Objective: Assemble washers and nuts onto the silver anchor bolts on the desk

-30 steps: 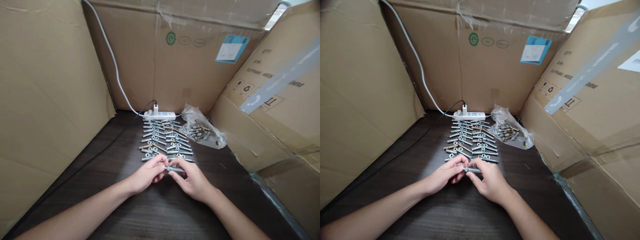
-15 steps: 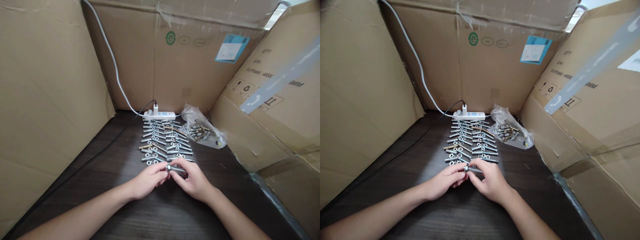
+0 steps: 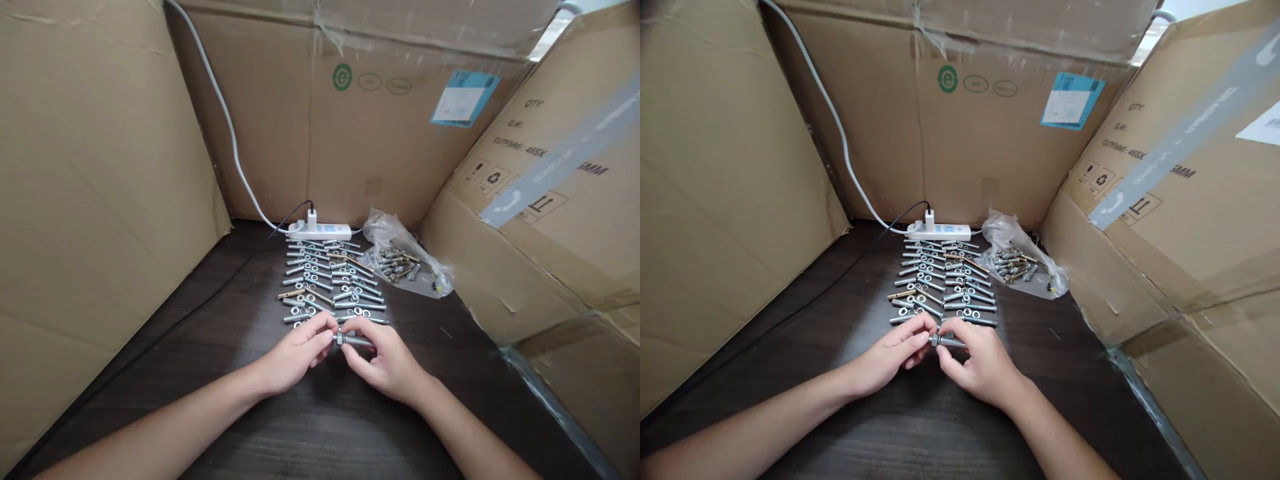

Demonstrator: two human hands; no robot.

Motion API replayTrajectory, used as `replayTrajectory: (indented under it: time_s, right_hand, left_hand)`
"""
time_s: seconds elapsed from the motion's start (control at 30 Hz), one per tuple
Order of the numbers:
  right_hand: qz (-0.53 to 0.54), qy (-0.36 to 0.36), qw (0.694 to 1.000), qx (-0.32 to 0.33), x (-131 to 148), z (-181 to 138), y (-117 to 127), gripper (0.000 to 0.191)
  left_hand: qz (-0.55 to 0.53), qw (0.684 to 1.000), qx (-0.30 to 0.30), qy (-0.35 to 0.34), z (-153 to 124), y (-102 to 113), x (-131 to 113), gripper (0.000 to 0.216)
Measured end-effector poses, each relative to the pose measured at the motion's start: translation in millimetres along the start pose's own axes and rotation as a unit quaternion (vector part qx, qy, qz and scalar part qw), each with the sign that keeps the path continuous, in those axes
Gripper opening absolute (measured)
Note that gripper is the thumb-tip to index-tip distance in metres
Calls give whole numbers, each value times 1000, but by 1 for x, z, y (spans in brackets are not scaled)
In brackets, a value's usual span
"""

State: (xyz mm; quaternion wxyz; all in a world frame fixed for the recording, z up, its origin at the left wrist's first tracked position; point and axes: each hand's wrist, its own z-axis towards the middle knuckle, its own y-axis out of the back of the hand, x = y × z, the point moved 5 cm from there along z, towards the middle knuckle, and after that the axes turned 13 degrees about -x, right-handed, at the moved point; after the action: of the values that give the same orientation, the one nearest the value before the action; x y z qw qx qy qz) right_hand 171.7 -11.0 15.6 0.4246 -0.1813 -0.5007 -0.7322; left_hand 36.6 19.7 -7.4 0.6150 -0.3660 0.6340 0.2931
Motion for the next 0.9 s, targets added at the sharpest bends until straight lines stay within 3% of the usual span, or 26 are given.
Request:
replayTrajectory:
  time_s: [0.4,0.67,0.9]
  right_hand:
    - [14,-15,1000,12,-4,-4,-2,10]
    - [16,-5,1000,-12,-2,-1,0,10]
    - [1,-15,1000,3,-5,-2,-1,12]
  left_hand:
    - [44,998,19,28,1,-2,1,37]
    - [8,1000,-13,-11,1,1,-5,18]
    - [-9,1000,7,18,2,1,2,20]
